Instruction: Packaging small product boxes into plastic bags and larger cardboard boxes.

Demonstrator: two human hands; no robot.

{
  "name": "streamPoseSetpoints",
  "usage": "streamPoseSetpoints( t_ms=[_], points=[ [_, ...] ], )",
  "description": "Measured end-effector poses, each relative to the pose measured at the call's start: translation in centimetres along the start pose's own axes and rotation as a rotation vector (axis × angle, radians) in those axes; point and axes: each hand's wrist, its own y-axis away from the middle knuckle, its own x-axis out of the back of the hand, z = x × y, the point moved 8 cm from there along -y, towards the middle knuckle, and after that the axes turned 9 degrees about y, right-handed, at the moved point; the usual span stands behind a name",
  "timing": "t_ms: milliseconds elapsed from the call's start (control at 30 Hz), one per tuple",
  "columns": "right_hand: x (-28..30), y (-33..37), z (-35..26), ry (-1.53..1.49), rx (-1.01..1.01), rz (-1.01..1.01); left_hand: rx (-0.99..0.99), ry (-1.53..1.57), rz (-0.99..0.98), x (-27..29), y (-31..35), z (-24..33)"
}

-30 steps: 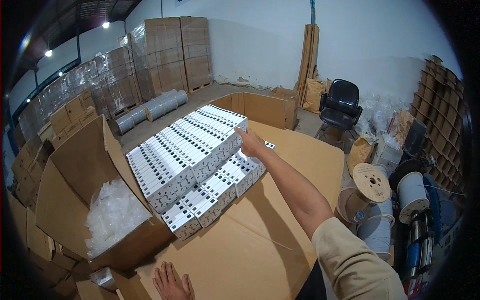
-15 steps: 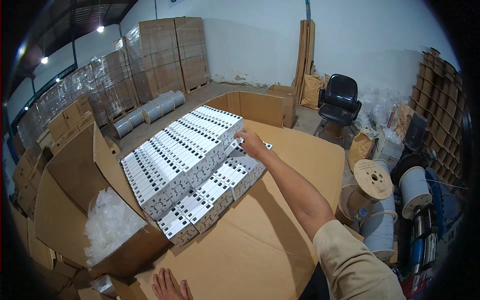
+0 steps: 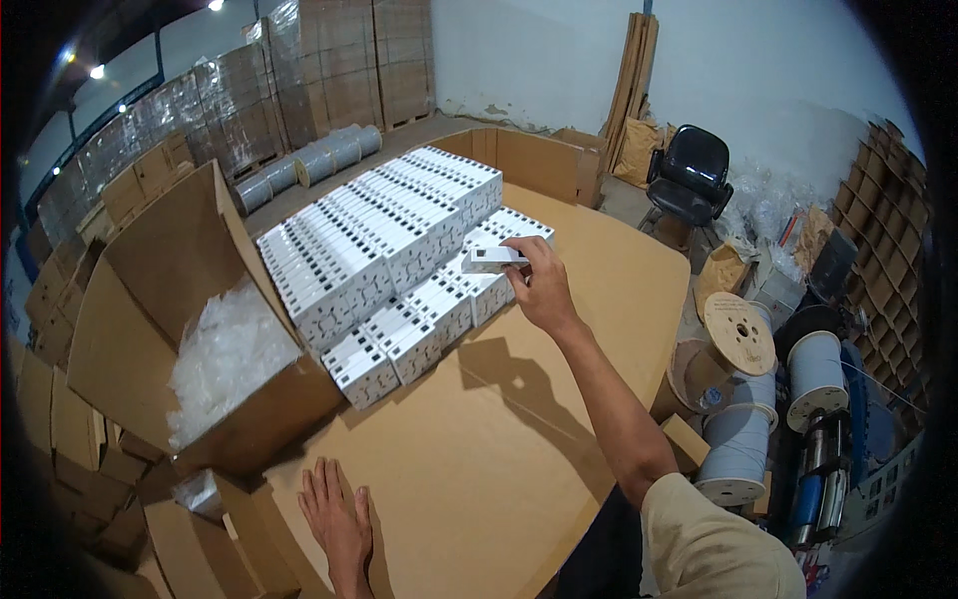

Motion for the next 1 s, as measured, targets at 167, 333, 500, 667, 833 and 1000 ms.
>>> streamPoseSetpoints(
  t_ms=[167,333,500,667,833,1000],
  points=[
    [-0.4,5.6,-5.9,-0.078,-0.057,-0.083,-0.050,0.103,-0.105,1.6,0.6,0.1],
    [-4.2,11.3,-11.9,-0.221,-0.110,-0.252,0.010,0.273,-0.122,3.2,0.7,-1.4],
    [-8.8,14.9,-17.9,-0.300,-0.095,-0.479,0.149,0.706,-0.025,4.0,0.0,-3.1],
    [-12.3,16.9,-23.4,-0.325,0.047,-0.583,0.431,1.096,0.038,3.5,0.2,-6.8],
    [-13.9,19.3,-25.4,-0.431,0.156,-0.589,0.523,1.244,0.030,3.8,1.2,-7.6],
    [-14.3,20.4,-25.0,-0.554,0.080,-0.722,0.508,1.220,0.003,4.7,1.6,-8.1]
  ],
)
